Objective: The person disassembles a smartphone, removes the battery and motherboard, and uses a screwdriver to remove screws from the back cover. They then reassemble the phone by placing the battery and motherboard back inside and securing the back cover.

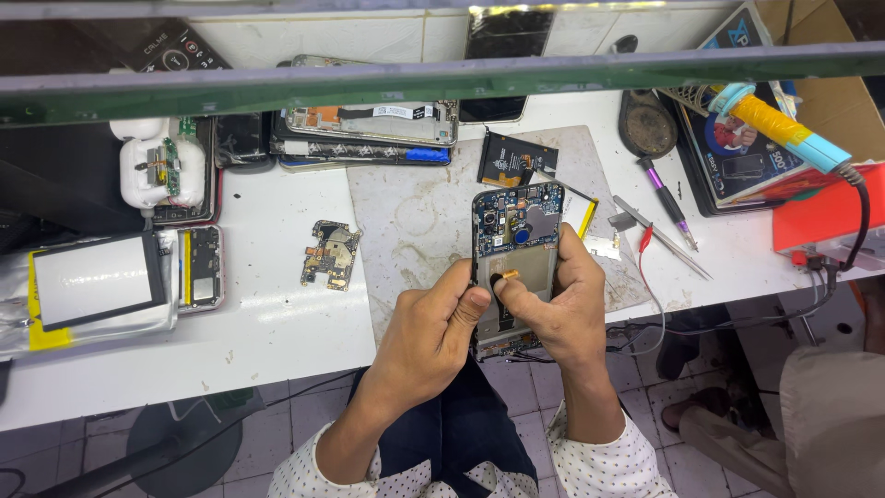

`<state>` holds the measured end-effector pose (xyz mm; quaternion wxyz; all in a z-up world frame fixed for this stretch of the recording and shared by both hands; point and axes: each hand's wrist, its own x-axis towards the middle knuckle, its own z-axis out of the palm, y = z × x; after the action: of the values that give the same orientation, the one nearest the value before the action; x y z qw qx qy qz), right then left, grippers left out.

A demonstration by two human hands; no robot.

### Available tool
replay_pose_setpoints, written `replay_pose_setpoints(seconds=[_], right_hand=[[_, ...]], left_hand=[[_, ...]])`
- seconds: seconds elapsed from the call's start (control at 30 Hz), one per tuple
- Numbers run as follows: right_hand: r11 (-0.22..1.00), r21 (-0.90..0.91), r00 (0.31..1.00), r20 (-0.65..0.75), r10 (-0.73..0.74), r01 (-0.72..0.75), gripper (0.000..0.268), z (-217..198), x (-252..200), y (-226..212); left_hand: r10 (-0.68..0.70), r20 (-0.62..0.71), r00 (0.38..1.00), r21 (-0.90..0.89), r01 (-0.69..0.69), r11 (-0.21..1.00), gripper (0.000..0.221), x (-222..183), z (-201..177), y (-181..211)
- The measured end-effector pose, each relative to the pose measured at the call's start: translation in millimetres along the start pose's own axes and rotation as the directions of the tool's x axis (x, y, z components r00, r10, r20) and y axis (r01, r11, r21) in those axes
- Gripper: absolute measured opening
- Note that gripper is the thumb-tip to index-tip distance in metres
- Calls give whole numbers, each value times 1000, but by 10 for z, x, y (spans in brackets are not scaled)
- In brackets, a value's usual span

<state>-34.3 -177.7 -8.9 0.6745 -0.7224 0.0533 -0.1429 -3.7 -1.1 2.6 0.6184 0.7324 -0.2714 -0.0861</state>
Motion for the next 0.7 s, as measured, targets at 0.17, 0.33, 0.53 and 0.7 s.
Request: replay_pose_setpoints(seconds=[0.17,0.33,0.53,0.7], right_hand=[[1000,9,1000,3,-25,25,38,-9,27,-23],[1000,26,1000,12,-11,10,33,-40,45,-1],[1000,-23,999,43,-18,19,29,-63,110,7],[995,-104,999,36,6,-2,29,-37,133,-97]], left_hand=[[-14,25,1000,20,13,1000,30,1,1,38],[11,35,999,28,-12,1000,31,-3,30,15],[14,33,999,23,-15,1000,33,-15,54,-50],[-8,37,999,40,7,999,31,-21,61,-82]])
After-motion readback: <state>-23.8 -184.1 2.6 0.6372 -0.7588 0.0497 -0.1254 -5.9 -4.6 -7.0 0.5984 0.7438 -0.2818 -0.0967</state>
